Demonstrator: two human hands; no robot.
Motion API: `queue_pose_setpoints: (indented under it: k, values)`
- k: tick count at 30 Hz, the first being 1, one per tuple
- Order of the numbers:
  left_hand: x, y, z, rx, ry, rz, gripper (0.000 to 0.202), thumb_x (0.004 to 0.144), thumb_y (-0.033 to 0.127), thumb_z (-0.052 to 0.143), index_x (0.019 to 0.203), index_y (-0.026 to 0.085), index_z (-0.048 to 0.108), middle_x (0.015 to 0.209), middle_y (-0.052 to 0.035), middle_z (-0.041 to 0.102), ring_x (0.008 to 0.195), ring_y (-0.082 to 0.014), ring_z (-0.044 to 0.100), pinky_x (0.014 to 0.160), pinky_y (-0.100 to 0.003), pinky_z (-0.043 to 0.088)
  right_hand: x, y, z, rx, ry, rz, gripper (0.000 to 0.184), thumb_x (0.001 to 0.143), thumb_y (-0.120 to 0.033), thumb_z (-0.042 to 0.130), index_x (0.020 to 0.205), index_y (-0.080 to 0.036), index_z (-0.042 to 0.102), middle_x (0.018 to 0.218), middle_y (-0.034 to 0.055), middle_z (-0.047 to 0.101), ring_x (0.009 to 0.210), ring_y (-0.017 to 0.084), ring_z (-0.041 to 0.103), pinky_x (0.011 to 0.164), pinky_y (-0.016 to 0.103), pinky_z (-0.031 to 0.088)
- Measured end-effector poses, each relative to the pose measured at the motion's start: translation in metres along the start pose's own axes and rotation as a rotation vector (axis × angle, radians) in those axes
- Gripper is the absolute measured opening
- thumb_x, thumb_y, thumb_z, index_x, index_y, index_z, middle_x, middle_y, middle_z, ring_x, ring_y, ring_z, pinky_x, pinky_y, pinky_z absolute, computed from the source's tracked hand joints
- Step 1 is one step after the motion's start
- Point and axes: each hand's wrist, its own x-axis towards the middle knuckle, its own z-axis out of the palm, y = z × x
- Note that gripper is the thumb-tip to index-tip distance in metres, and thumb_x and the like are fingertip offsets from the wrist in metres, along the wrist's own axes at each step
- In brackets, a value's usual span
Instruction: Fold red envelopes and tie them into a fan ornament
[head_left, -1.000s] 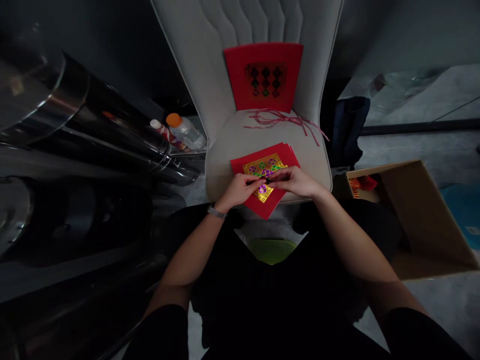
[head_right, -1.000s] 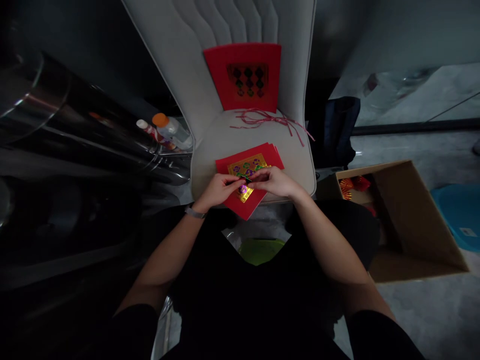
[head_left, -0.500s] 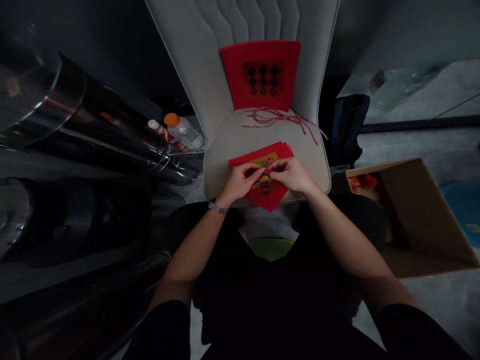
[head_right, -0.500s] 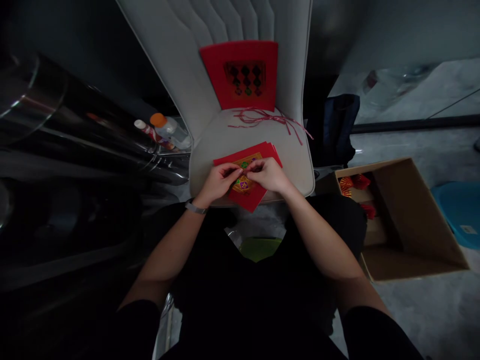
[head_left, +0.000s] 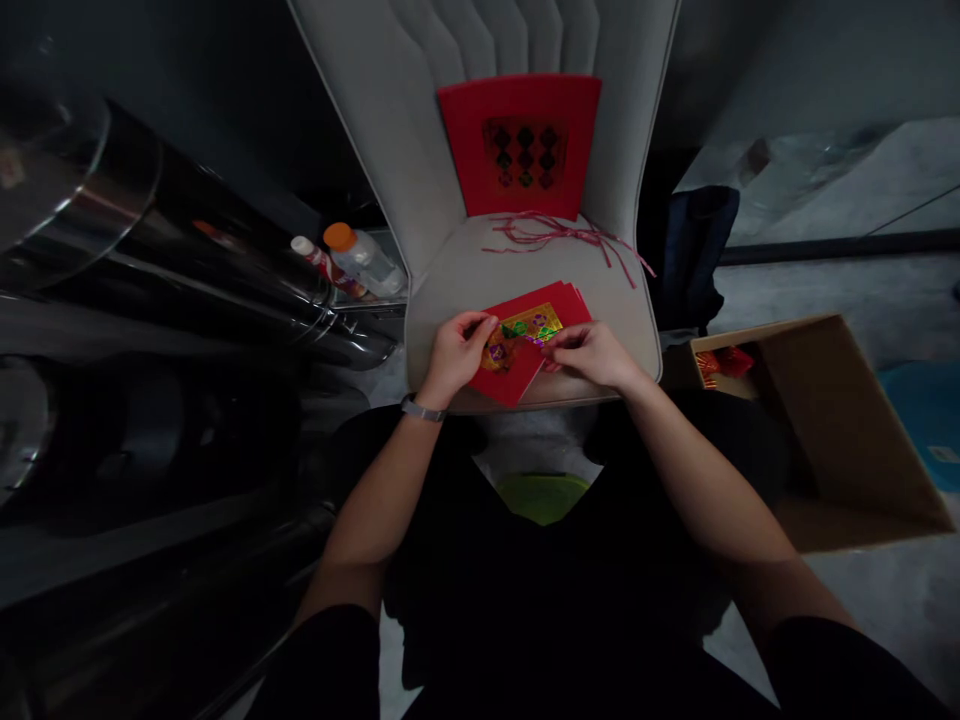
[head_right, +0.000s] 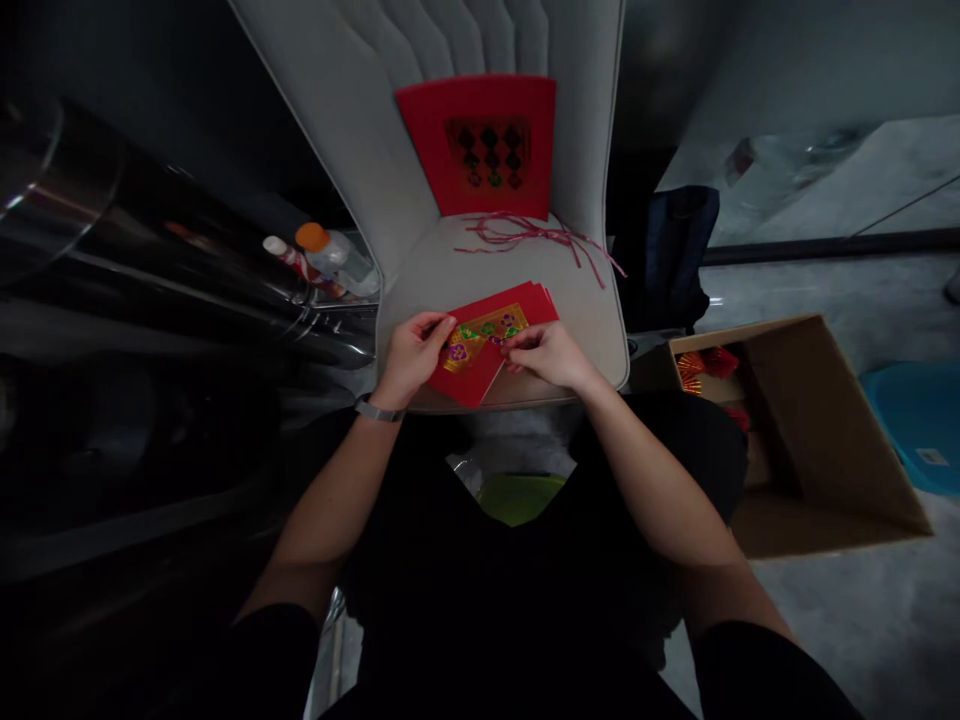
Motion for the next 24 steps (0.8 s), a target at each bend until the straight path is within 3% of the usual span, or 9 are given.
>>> queue_pose_setpoints:
  k: [5, 7, 9, 12, 15, 18, 22, 24]
  values:
    - [0.009, -0.005, -0.027, -0.027, 0.141, -0.016, 0.044, 0.083, 0.060, 0.077, 0.090, 0.017, 0.076, 0.083, -0.0038, 0.074, 0.075, -0.0153, 0.066, 0.072, -0.026, 0.052, -0.010, 0.006, -0.023, 0.044, 0.070, 0.042, 0.024, 0.063, -0.034, 0.087, 0.077, -0.018, 0.078, 0.069, 0.0042, 0.076, 0.064, 0.016, 0.071, 0.063, 0.029, 0.057]
    - [0.007, -0.007, -0.027, -0.011, 0.055, -0.039, 0.045, 0.080, 0.060, 0.080, 0.090, 0.016, 0.077, 0.084, -0.0048, 0.076, 0.076, -0.0162, 0.067, 0.072, -0.027, 0.053, -0.011, 0.006, -0.026, 0.092, 0.145, -0.006, 0.027, 0.063, -0.036, 0.089, 0.078, -0.018, 0.077, 0.070, 0.0037, 0.076, 0.064, 0.016, 0.070, 0.064, 0.030, 0.058]
    - [0.001, -0.007, -0.019, 0.011, -0.116, -0.072, 0.042, 0.080, 0.058, 0.081, 0.090, 0.016, 0.079, 0.087, -0.0062, 0.078, 0.077, -0.0175, 0.068, 0.073, -0.029, 0.054, -0.012, 0.004, -0.020, 0.120, 0.152, -0.035, 0.032, 0.065, -0.041, 0.090, 0.083, -0.018, 0.078, 0.072, 0.0037, 0.076, 0.065, 0.016, 0.070, 0.065, 0.031, 0.058]
    - [-0.008, -0.006, 0.000, 0.064, -0.273, -0.052, 0.035, 0.083, 0.051, 0.080, 0.093, 0.017, 0.081, 0.094, -0.0075, 0.081, 0.082, -0.0195, 0.071, 0.077, -0.032, 0.056, -0.012, 0.001, -0.002, 0.054, 0.016, -0.018, 0.041, 0.066, -0.045, 0.092, 0.094, -0.018, 0.080, 0.079, 0.0043, 0.077, 0.066, 0.014, 0.066, 0.063, 0.029, 0.054]
    - [-0.011, -0.004, 0.009, 0.069, -0.335, -0.047, 0.033, 0.086, 0.048, 0.078, 0.099, 0.017, 0.082, 0.100, -0.0084, 0.082, 0.087, -0.0207, 0.073, 0.080, -0.034, 0.058, -0.009, 0.001, 0.007, -0.045, -0.031, -0.003, 0.040, 0.066, -0.048, 0.091, 0.088, -0.016, 0.081, 0.070, 0.0023, 0.072, 0.059, 0.012, 0.057, 0.055, 0.028, 0.045]
    - [-0.009, -0.002, 0.006, 0.083, -0.415, -0.067, 0.032, 0.085, 0.044, 0.079, 0.103, 0.018, 0.083, 0.103, -0.0089, 0.082, 0.089, -0.0217, 0.074, 0.080, -0.035, 0.058, -0.004, 0.002, -0.004, -0.070, 0.069, -0.016, 0.040, 0.067, -0.051, 0.089, 0.083, -0.016, 0.079, 0.066, 0.0009, 0.068, 0.056, 0.011, 0.053, 0.053, 0.028, 0.041]
    - [-0.010, -0.004, -0.003, 0.171, -0.493, -0.129, 0.025, 0.087, 0.041, 0.076, 0.093, 0.018, 0.083, 0.089, -0.0071, 0.082, 0.080, -0.0213, 0.074, 0.075, -0.034, 0.058, 0.002, 0.007, -0.027, -0.109, 0.205, -0.117, 0.040, 0.070, -0.053, 0.087, 0.088, -0.017, 0.078, 0.078, 0.0035, 0.074, 0.064, 0.014, 0.059, 0.061, 0.030, 0.049]
    - [-0.013, -0.005, -0.005, 0.114, -0.526, -0.203, 0.023, 0.088, 0.039, 0.075, 0.089, 0.017, 0.082, 0.082, -0.0067, 0.081, 0.075, -0.0199, 0.074, 0.074, -0.034, 0.059, 0.002, 0.009, -0.033, -0.138, 0.261, -0.172, 0.039, 0.073, -0.053, 0.085, 0.089, -0.018, 0.077, 0.082, 0.0048, 0.075, 0.068, 0.016, 0.063, 0.066, 0.032, 0.052]
